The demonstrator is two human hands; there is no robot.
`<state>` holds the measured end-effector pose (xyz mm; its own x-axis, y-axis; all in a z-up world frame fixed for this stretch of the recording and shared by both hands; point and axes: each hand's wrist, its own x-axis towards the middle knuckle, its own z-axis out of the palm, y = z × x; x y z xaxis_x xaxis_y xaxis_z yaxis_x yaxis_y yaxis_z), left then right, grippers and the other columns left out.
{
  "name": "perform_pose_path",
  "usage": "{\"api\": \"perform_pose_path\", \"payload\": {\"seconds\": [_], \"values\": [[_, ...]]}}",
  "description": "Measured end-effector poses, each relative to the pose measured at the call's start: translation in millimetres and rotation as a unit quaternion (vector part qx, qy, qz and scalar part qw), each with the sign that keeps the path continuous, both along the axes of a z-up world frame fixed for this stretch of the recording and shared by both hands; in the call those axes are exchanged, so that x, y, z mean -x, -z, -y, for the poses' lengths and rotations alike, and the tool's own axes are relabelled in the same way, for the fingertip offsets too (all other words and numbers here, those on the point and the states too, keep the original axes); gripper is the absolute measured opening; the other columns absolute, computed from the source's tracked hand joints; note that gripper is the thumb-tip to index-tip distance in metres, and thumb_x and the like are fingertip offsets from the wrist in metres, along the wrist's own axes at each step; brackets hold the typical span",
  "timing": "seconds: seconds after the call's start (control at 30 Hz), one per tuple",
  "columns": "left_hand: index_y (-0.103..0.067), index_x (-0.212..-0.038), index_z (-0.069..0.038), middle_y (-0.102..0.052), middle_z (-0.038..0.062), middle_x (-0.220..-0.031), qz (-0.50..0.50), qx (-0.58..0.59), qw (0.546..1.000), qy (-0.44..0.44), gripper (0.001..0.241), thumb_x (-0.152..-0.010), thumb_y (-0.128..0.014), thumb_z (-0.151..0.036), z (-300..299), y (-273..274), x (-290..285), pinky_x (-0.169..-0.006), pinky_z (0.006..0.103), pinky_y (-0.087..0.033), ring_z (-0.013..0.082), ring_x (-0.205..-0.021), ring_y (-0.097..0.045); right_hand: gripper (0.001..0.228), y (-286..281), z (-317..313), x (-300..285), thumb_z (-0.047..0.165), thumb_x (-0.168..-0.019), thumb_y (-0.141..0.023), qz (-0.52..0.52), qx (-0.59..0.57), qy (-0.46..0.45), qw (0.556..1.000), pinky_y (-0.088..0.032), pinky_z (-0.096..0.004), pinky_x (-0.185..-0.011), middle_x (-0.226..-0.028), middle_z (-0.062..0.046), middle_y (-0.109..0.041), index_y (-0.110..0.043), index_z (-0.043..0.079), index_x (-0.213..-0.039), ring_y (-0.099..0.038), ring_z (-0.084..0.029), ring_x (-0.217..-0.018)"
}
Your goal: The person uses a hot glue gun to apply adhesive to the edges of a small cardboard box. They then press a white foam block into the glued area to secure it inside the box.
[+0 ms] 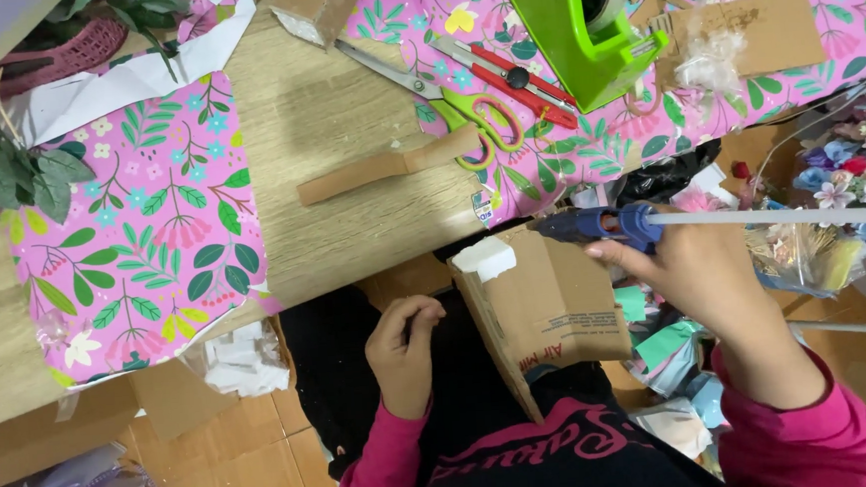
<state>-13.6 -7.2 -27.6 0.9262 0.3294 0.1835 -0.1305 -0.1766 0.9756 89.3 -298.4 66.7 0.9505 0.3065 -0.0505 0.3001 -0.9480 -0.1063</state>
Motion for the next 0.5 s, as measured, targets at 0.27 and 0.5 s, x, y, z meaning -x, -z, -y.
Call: {"api": "perform_pose_path", "payload": {"seconds": [0.27,0.5], "values": [[-0.044,-0.073,-0.011,-0.041,-0.001,-0.066,-0.014,0.035,0.999,-0.039,0.038,-0.111,-0.037,-0.015,2,27,11,-0.056,0.0262,-0.033,0.0100,-0.060,-0.038,0.035,-28,25,1,0.036,-0.089,-0.075,-0.193,-0.194,0.226,0.935,-0.035,-0.032,-0.055,-0.065,-0.005,-0.055,-0.078,0.016,-0.117,-0.046,-0.019,-0.057],[-0.073,-0.092,-0.005,-0.076,0.008,-0.091,0.001,0.020,0.999,-0.028,0.010,-0.093,-0.067,0.003,12,1,1,-0.084,0.0291,-0.061,0.0183,-0.088,-0.073,0.039,-10,177,-85,0.033,-0.104,-0.057,-0.159,-0.399,0.053,0.901,-0.054,-0.027,-0.048,-0.099,-0.017,-0.077,-0.067,-0.003,-0.114,-0.064,-0.019,-0.054]]}}
